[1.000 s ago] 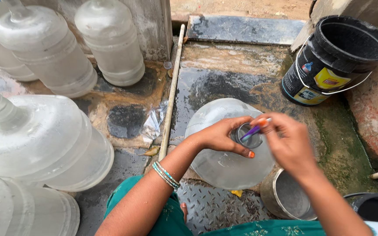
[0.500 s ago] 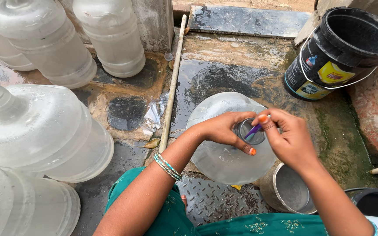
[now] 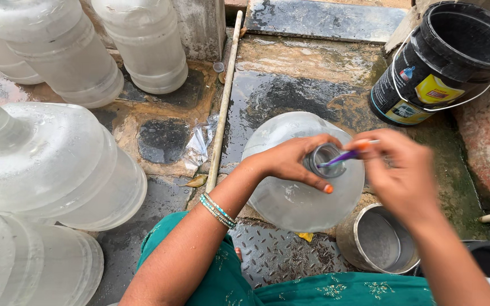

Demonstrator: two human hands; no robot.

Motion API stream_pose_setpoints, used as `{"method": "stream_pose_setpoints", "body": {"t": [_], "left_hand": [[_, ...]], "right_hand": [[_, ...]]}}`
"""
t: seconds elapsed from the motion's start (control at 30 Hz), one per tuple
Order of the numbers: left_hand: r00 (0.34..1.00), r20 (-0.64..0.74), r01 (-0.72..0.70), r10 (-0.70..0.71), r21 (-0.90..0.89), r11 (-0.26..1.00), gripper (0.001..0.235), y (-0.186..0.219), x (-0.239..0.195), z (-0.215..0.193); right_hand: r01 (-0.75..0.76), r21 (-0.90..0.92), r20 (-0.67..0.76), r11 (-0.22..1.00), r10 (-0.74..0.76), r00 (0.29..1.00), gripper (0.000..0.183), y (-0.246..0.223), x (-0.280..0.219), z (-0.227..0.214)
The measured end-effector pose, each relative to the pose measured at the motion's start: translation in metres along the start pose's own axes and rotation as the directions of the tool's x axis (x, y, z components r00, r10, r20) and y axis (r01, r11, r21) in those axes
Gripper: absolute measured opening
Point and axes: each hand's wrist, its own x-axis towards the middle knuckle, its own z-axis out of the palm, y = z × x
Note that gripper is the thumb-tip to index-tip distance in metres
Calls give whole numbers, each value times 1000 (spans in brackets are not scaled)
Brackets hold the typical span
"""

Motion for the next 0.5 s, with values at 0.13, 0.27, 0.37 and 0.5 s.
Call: {"method": "stream_pose_setpoints", "body": {"t": [0.13, 0.27, 0.37, 0.5], "left_hand": [[995, -55, -61, 78, 262, 963, 125, -11, -8, -3], [995, -54, 98, -81, 560, 823, 127, -17, -11, -6], [990, -32, 126, -134, 605, 786, 135, -12, -11, -7], [975, 8, 174, -224, 605, 777, 164, 2, -17, -9]], "right_hand": [[-49, 82, 94, 995, 41, 995, 19, 18, 2, 18], [-11, 75, 82, 997, 5, 997, 21, 23, 2, 18], [-18, 61, 81, 998, 13, 997, 23, 23, 1, 18], [-15, 76, 88, 997, 8, 996, 24, 22, 2, 18]]}}
